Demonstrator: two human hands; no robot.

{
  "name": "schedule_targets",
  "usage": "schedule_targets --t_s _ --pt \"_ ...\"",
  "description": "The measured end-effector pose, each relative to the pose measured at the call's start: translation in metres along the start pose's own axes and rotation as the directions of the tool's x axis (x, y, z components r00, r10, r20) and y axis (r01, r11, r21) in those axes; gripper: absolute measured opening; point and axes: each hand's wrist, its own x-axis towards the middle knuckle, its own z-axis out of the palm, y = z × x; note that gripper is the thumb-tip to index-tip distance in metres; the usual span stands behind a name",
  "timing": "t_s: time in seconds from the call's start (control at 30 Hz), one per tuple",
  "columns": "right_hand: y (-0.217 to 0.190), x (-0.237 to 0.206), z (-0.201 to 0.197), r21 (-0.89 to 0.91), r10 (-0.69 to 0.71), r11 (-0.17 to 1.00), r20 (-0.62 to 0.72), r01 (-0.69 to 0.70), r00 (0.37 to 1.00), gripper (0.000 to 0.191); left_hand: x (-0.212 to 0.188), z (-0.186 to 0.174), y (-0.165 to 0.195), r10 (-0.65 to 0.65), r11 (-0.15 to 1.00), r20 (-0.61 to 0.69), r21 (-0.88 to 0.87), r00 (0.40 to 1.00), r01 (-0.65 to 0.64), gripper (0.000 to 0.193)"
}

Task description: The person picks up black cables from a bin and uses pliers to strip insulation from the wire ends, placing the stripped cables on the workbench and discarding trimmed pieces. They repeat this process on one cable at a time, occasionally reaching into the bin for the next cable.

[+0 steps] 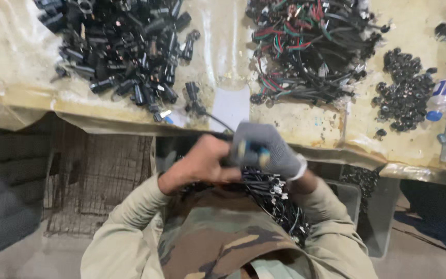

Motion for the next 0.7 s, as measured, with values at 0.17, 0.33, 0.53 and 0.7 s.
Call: schedule_targets --t_s 0.17,0.33,0.53,0.7 --pt "0.017 -0.018 0.024 -0.155 -0.071 0.988 -0.344 0.018 0.936 0.015 -0.001 0.007 0.015 -0.143 0.985 -0.239 0.06 0.96 0.162 0.027" --pt "0.013 -0.048 0.014 0.54 -0.079 0.804 -0.318 0.249 0.945 0.034 -0.009 0.04 0.043 0.031 0.986 -0.228 0.166 0.973 0.008 0.027" --pt "-0.005 -0.079 0.032 0.879 0.055 0.451 -0.203 0.157 0.978 0.046 -0.027 0.071 0.054 -0.02 0.994 -0.268 -0.108 0.963 -0.009 0.025" --pt "-0.007 -0.078 0.023 0.8 -0.043 0.586 -0.126 0.127 0.991 0.045 -0.016 0.073 0.052 -0.057 0.99 -0.346 -0.142 0.936 0.008 0.025"
